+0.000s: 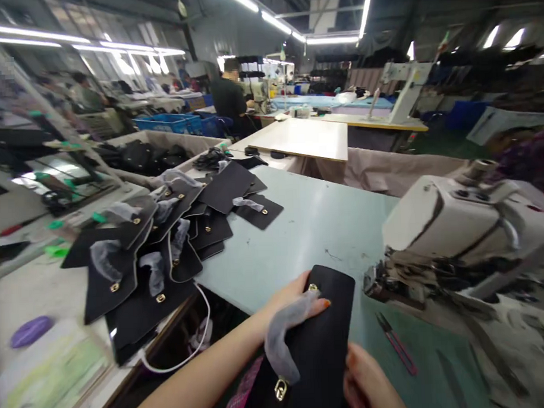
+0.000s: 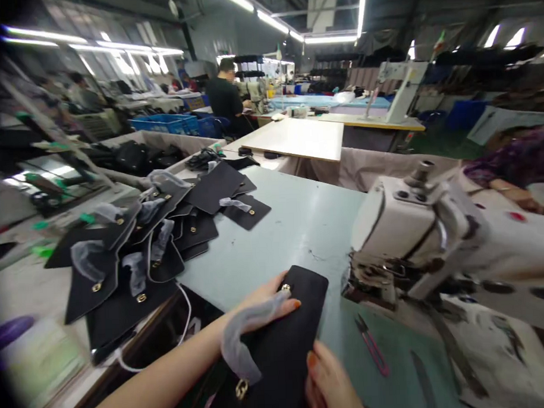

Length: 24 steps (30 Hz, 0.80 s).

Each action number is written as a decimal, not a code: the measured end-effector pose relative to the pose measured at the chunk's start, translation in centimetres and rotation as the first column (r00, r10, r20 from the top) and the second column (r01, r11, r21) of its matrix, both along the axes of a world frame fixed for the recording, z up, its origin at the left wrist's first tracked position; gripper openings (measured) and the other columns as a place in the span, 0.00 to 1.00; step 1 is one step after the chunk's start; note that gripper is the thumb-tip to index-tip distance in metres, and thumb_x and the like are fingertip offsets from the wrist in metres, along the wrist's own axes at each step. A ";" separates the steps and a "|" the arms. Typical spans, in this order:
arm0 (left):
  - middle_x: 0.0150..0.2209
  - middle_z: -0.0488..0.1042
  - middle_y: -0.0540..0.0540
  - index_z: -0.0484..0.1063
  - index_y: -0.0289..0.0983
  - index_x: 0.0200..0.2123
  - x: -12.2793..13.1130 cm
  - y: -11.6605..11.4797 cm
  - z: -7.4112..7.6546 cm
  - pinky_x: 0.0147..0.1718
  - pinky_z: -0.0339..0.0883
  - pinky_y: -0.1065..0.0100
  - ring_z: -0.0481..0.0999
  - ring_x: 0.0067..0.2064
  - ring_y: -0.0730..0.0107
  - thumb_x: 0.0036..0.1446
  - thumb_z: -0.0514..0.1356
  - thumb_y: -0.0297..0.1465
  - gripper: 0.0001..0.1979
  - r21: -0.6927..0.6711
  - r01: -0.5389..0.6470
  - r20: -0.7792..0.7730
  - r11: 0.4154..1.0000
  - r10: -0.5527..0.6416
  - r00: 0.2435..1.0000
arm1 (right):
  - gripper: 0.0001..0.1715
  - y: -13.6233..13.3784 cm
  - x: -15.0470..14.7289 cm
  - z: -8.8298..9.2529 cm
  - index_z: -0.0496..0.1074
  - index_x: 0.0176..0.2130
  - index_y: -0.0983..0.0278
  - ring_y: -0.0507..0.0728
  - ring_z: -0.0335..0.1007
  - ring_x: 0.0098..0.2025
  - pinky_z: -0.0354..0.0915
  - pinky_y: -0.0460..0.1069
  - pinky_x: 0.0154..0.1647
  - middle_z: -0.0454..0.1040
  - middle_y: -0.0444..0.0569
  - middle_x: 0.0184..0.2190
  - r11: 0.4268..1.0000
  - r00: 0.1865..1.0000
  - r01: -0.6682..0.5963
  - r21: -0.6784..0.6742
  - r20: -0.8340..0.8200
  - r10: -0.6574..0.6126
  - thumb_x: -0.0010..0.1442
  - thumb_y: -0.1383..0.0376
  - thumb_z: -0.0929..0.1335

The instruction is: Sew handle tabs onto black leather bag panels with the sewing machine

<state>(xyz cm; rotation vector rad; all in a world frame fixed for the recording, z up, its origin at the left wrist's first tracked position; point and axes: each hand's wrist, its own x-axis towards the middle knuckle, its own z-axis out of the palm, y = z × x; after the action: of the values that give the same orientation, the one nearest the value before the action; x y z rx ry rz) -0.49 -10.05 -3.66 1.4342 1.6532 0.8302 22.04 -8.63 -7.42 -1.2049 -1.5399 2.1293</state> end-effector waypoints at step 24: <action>0.28 0.69 0.48 0.66 0.37 0.28 -20.2 -11.8 2.8 0.35 0.64 0.70 0.70 0.32 0.67 0.66 0.42 0.41 0.22 0.224 -0.579 -0.590 0.784 0.582 0.560 | 0.30 2.4 -7.5 -2.3 0.74 0.48 0.64 0.62 0.75 0.43 0.72 0.52 0.39 0.75 0.58 0.49 0.970 0.961 0.244 -0.021 -0.130 -0.244 0.52 0.48 0.74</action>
<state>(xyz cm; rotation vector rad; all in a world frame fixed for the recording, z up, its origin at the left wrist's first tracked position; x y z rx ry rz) -20.70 -21.87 -0.85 1.2268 2.7631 0.7114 14.52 -6.23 -9.72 -1.1626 -1.2602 2.0082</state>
